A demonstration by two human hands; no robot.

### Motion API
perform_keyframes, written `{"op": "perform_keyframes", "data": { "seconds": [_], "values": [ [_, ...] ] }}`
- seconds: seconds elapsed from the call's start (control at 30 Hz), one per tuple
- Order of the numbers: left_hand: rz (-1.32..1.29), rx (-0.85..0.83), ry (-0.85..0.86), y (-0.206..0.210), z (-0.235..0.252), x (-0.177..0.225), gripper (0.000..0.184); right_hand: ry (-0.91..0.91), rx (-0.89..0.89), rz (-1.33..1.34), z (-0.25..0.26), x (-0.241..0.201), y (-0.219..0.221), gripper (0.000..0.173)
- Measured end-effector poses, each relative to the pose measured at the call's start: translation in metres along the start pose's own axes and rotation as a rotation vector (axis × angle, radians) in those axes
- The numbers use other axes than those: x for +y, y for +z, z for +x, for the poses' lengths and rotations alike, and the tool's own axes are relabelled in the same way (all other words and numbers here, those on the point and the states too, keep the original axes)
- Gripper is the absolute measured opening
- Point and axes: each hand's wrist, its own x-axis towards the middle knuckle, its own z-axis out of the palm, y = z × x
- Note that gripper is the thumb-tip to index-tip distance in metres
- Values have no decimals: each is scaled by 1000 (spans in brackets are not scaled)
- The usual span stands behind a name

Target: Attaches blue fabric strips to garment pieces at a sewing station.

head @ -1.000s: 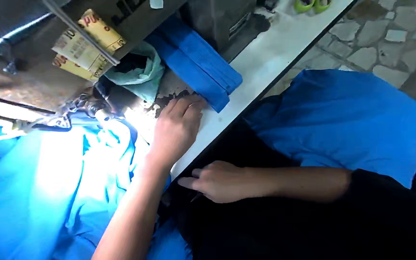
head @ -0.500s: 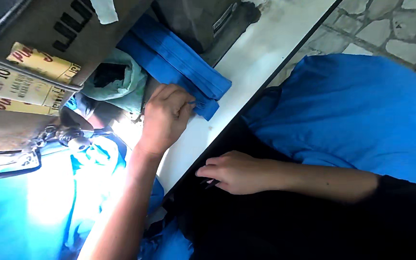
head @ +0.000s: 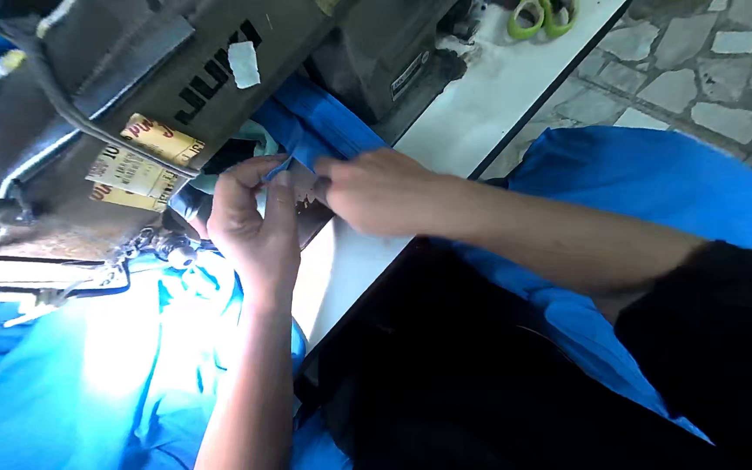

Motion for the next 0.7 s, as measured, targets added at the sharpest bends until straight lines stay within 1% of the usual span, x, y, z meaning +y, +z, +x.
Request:
{"op": "perform_keyframes", "data": {
  "seconds": [0.1,0.17,0.23,0.3,0.33,0.4,0.43,0.5,0.53,0.57,0.6,0.63,0.7],
  "values": [
    [46,-12,141,-20,-6,31,14,153,-154,-68,58,10,-13,28],
    [32,69,188,-45,-13,63,14,209,-230,-140,86,14,-14,26],
    [-44,189,164,-76,-28,96,6,255,-279,-173,98,14,-15,20],
    [-95,215,92,-95,-43,119,7,279,-297,-175,98,7,-20,20],
    [-75,193,46,-98,-48,123,7,265,-279,-152,92,1,-21,19],
    [7,115,-61,-89,-52,115,10,167,-168,17,71,-12,-18,21],
    [-3,116,-128,-80,-53,105,14,98,-67,204,56,-17,-11,23],
    [-73,153,-303,-65,-58,82,22,-55,143,765,28,-28,16,20],
    [-110,168,-379,-60,-60,72,22,-106,163,1049,17,-34,30,16],
    [-134,177,-440,-55,-62,65,21,-132,157,1218,8,-40,40,13],
    [-148,182,-480,-52,-64,59,19,-134,169,1282,3,-44,47,14],
    [-158,183,-504,-50,-65,55,17,-116,209,1281,2,-49,52,12],
    [-157,192,-519,-48,-67,49,11,-35,340,1153,4,-56,56,3]
  ]
}}
